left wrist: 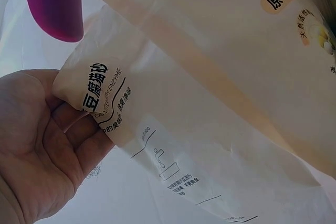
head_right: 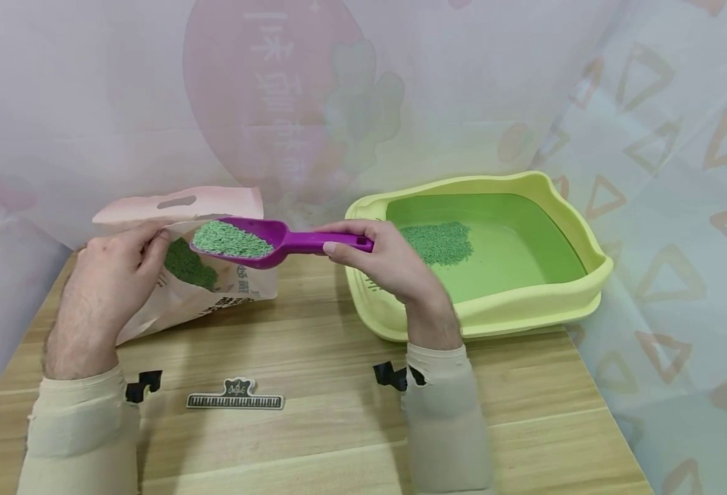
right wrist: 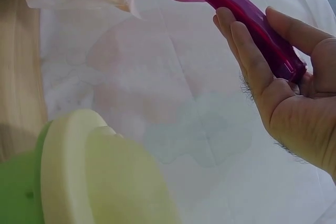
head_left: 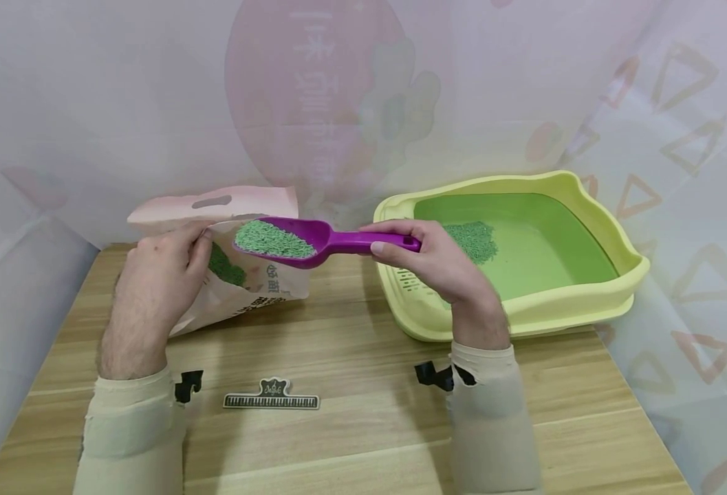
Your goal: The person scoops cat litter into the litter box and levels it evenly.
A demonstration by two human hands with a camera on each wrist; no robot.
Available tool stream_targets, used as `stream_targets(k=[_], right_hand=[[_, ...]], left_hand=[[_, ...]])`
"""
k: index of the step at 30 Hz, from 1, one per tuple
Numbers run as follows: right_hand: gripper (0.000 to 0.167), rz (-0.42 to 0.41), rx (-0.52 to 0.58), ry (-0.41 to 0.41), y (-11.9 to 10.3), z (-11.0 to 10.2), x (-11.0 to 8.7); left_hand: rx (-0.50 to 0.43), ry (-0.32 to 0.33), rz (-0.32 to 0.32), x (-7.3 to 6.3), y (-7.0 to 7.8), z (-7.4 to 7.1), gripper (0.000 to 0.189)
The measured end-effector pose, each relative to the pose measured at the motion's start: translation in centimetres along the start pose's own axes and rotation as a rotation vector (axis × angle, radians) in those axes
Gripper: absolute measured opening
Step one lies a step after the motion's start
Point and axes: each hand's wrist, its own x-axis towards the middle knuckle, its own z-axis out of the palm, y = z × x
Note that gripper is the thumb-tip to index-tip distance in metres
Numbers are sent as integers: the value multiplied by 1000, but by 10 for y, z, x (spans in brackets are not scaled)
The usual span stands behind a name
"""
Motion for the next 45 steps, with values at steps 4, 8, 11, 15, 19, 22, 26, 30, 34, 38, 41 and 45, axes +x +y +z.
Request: stream_targets(k=[4,8,11,15,19,22,26,30,34,38,41,45], right_hand=[[34,-4,-17,9,-1,-3,-3],[33,0,-8,21,-1,-6,-6],[33,5,8,34,0,-8,-7],[34,14,26,61,-1,-12,-8],[35,20,33,94,-1,-19,-9],[35,21,48,117,0,-24,-9],[35,16,79,151,2,-33,-11],[37,17,73,186,6,-42,-15],[37,28,63,215,10,-54,-21],[37,43,83,244,13,-64,-28],[37,53,110,263,16,-72,-32],[37,57,113,276,20,-82,-37]], left_hand=[[-4,-5,-7,0,0,1,34],[-6,-7,-10,0,1,1,34],[-8,-5,-9,1,1,2,33],[-11,-1,0,1,1,2,31],[-12,4,5,1,1,2,30],[-14,0,8,1,1,1,30],[-12,-4,12,1,0,2,29],[-12,6,21,1,-1,3,28],[-12,5,16,1,-2,4,28],[-9,2,14,2,-1,5,29],[-11,15,27,2,-2,6,29],[-17,24,42,3,-2,7,29]])
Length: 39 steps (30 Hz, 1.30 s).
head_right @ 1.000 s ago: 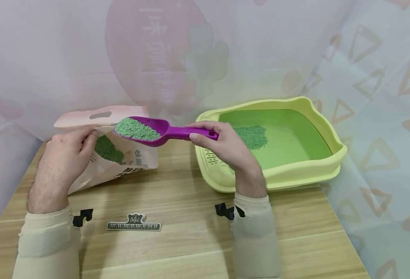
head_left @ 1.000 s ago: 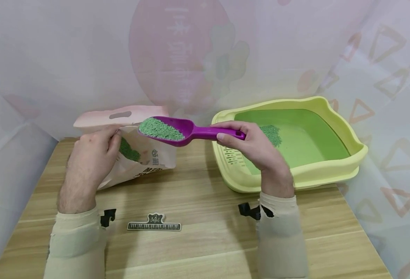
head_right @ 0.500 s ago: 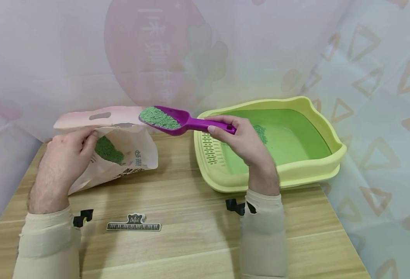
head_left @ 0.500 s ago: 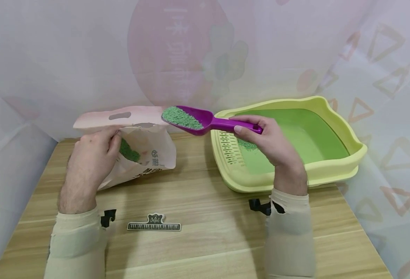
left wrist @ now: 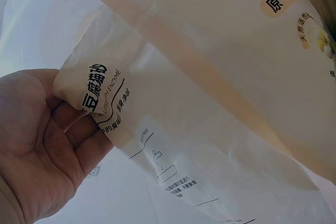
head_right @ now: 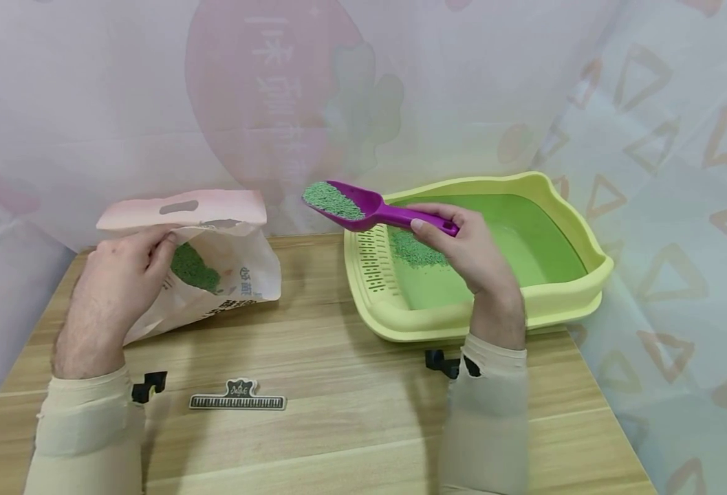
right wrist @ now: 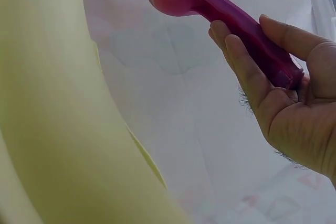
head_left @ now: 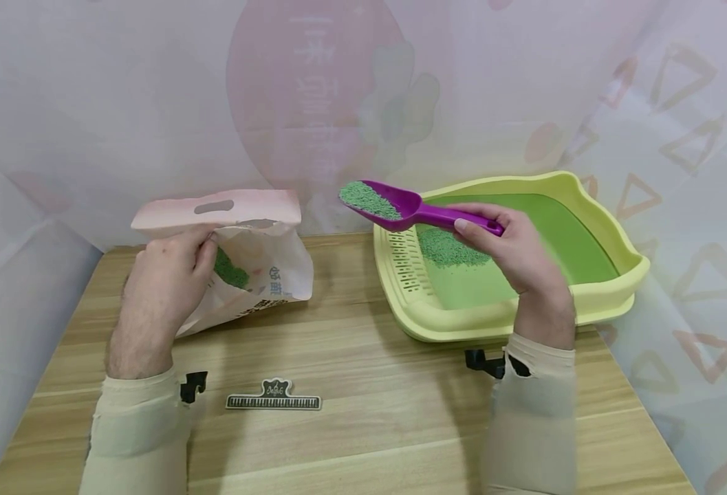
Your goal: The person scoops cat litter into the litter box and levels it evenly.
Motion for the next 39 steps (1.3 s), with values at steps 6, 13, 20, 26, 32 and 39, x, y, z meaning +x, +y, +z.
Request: stream_targets(k=[6,13,20,26,32,39], right_hand=[[29,-7,7,29,4,-15,-4],[28,7,20,71,8,-33,-9],[23,10,77,90,14,-49,-15],[21,36,120,104,19,-63,-20],[19,80,141,126,25,-77,-22],[18,121,119,130,33,-89,-23]], left_hand=[[-5,-14,-7,0,-1,-1,30],[-1,-24,-12,1,2,-1,31],[-3,-27,-14,3,1,2,33],[-7,-20,-6,4,2,3,32],[-13,-12,11,5,3,5,33],[-13,-21,5,4,3,4,33]])
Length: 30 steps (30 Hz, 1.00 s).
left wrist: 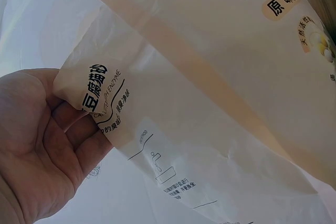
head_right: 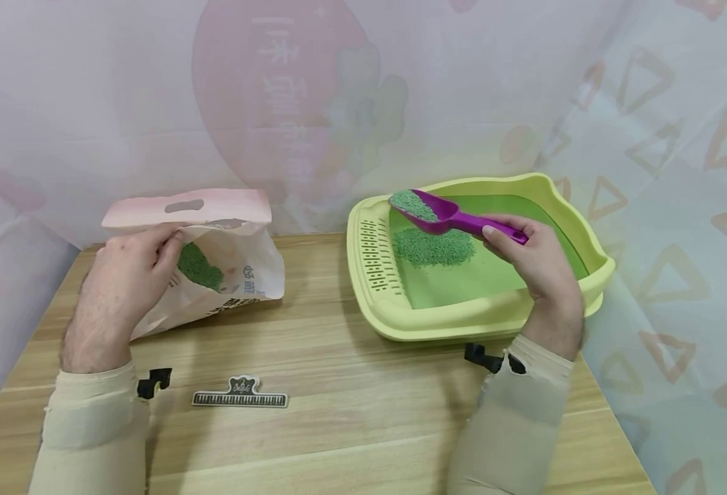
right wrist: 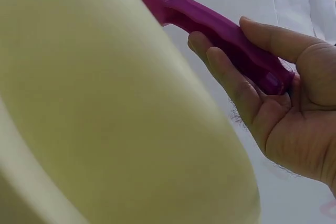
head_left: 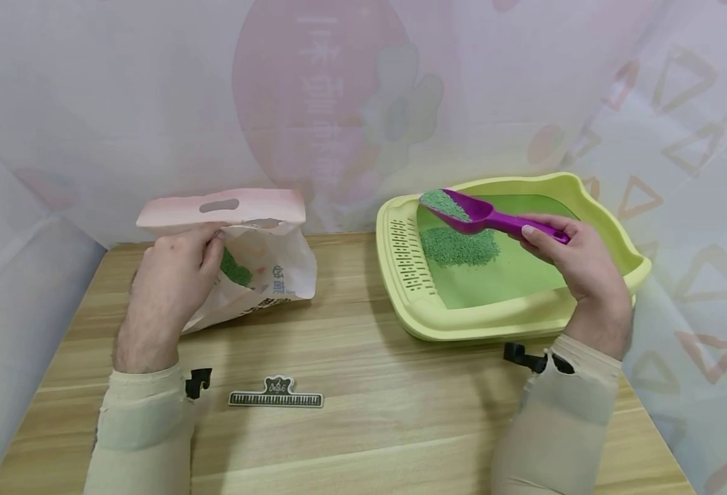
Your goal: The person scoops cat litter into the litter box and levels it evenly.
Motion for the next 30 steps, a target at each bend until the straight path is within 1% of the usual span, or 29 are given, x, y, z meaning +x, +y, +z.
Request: stream_targets(k=[3,7,12,14,17,18,20,23,25,27,30], right_hand=[[18,12,11,-3,2,-5,1],[17,44,-16,-8,5,-11,2],[12,92,-186,-8,8,-18,5],[12,101,-228,-10,10,-21,7],[15,108,-254,-14,13,-25,9],[18,107,-273,-15,13,-26,10],[30,109,-340,-18,14,-29,10],[52,134,-449,-26,14,-32,9],[61,155,-507,-36,13,-34,9],[64,165,-542,-47,12,-35,9],[64,160,-570,-59,13,-37,9]], left_hand=[[0,-1,-2,0,0,0,33],[2,-4,-4,0,0,1,33],[4,-12,-14,0,0,1,32],[5,-16,-16,0,0,0,33],[5,-18,-16,0,-1,0,33],[5,-18,-14,0,-1,0,33],[4,-14,-10,0,-1,1,33],[3,-11,-8,0,-1,1,33],[2,-8,-7,0,-1,1,33],[3,-11,-10,0,-1,1,33],[3,-12,-8,1,-1,2,33]])
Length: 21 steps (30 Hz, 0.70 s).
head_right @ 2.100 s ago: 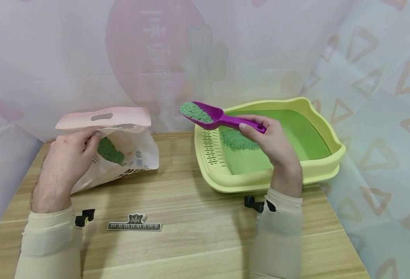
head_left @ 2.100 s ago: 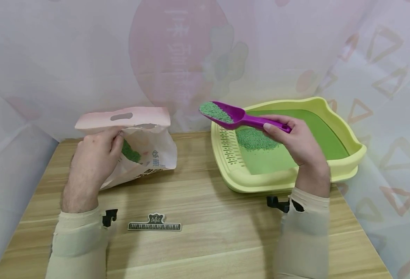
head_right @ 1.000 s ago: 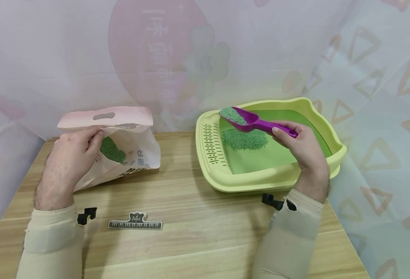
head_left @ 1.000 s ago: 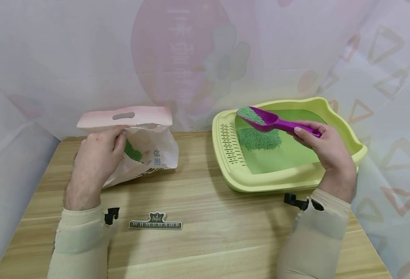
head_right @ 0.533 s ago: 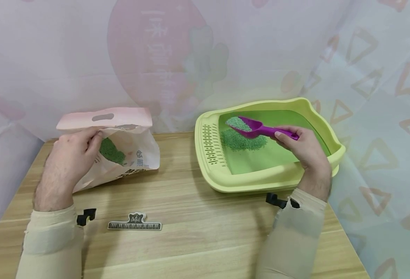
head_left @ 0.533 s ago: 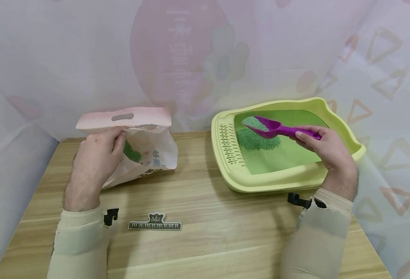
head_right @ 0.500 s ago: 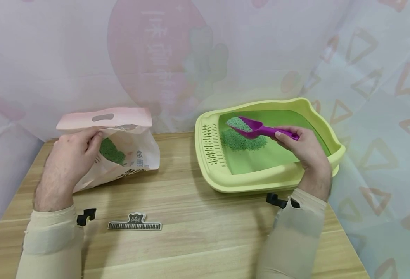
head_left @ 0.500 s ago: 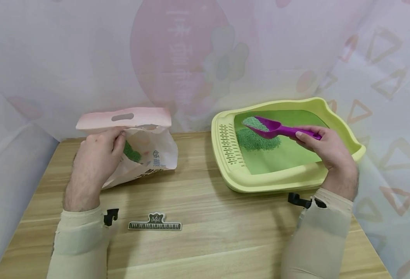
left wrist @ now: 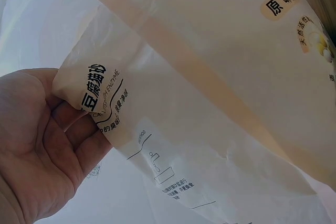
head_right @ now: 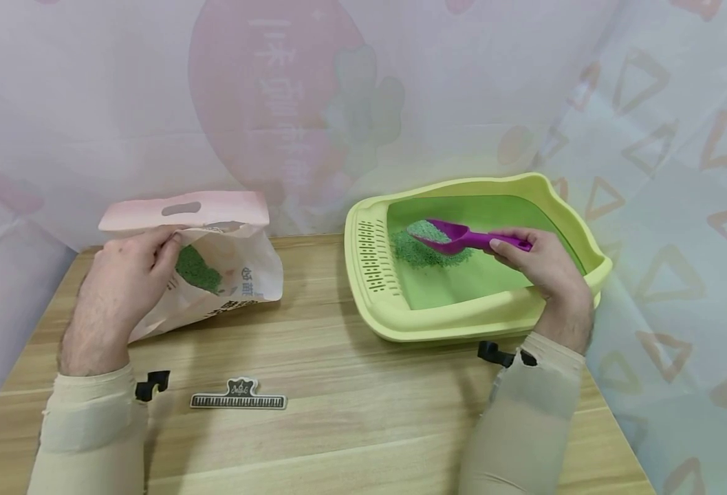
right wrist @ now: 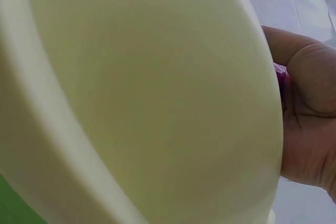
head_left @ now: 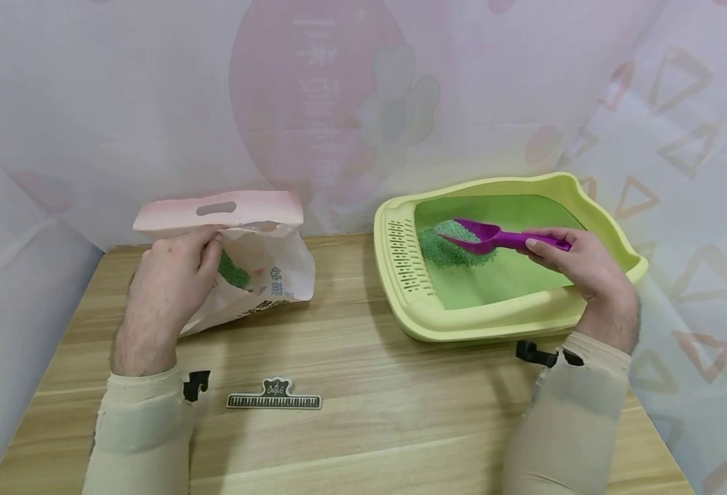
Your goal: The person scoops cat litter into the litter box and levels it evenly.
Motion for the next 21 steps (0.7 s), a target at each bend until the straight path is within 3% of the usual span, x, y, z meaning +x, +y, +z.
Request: stream_targets(k=[6,13,21], right_hand=[[60,-10,15,-24,2,-3,-2],[57,-22,-131,-17,-1,-7,-11],[55,-15,-199,-27,-2,-10,-14]], left_hand=[[-3,-12,-8,0,-1,1,33],[-5,-24,-15,1,1,1,32],[-7,-18,-2,1,1,0,31]])
